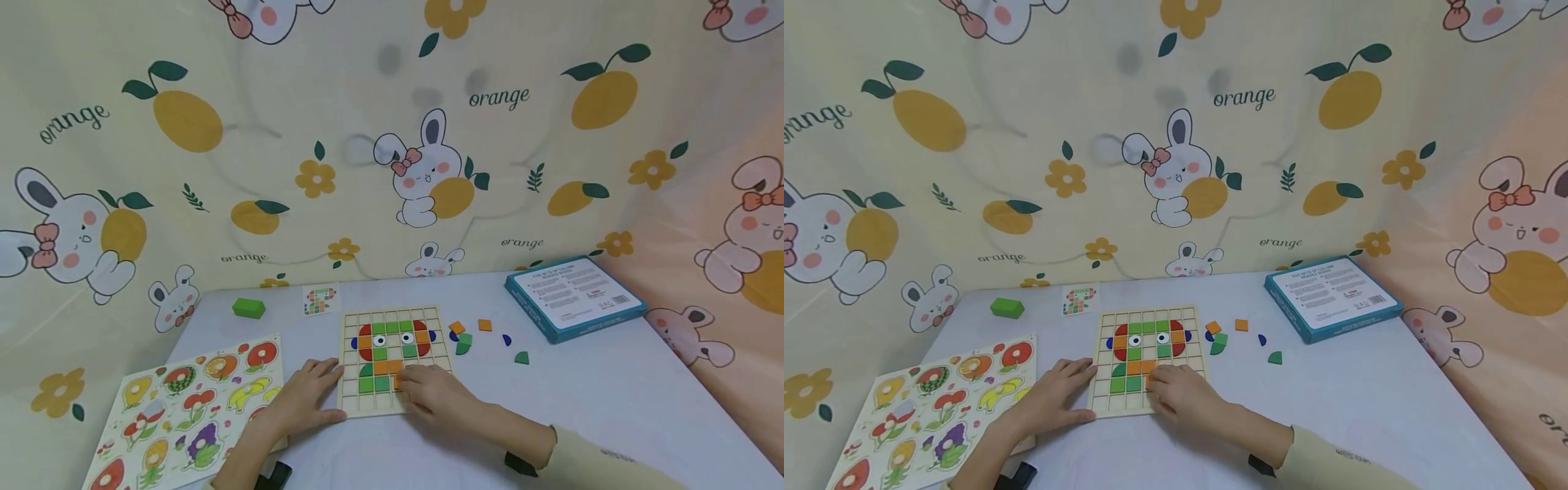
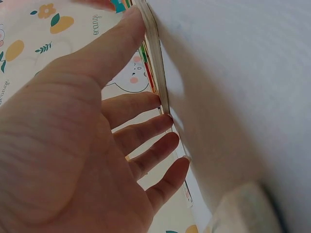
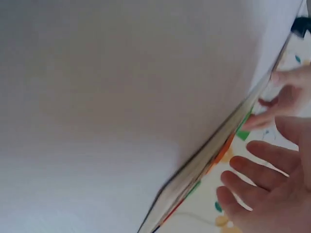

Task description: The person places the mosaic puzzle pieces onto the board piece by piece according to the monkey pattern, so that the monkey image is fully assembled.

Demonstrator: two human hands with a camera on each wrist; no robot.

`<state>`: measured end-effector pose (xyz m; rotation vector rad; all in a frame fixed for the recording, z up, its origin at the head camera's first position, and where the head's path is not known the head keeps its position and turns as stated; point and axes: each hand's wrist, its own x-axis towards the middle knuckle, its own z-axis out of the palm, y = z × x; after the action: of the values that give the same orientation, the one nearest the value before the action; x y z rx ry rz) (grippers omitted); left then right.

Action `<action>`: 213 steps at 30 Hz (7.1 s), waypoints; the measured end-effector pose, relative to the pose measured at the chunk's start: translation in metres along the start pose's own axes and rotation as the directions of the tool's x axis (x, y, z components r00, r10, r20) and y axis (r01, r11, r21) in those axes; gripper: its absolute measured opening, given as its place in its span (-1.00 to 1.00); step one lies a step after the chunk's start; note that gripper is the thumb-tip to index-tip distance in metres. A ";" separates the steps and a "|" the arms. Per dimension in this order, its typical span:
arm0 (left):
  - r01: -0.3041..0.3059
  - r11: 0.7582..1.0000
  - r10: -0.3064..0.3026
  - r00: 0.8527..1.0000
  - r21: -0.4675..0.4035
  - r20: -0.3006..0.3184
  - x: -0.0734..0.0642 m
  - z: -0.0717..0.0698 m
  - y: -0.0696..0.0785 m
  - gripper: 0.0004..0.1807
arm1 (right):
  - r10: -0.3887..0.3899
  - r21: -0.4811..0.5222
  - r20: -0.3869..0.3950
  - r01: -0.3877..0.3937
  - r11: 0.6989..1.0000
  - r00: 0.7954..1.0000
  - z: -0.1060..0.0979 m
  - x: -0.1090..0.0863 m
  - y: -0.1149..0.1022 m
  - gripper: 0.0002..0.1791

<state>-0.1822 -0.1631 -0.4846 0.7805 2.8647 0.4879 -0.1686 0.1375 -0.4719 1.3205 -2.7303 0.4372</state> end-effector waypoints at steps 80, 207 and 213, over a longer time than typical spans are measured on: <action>0.002 1.000 -0.002 1.000 -0.002 -0.007 0.000 0.001 0.000 -0.05 | 0.474 0.734 0.081 -0.374 0.566 0.877 -0.002 0.005 0.040 -0.88; -0.008 1.000 0.007 1.000 -0.013 -0.008 -0.001 0.000 0.001 -0.07 | 0.233 0.636 0.099 -0.242 0.733 0.967 0.012 0.041 -0.001 -0.82; -0.009 1.000 0.008 1.000 -0.026 -0.011 -0.002 -0.001 0.001 -0.08 | 0.225 0.599 0.099 -0.238 0.765 0.969 0.012 0.043 -0.005 -0.86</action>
<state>-0.1803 -0.1634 -0.4829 0.7886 2.8606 0.5309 -0.1910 0.0990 -0.4746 1.0578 -2.8937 1.4369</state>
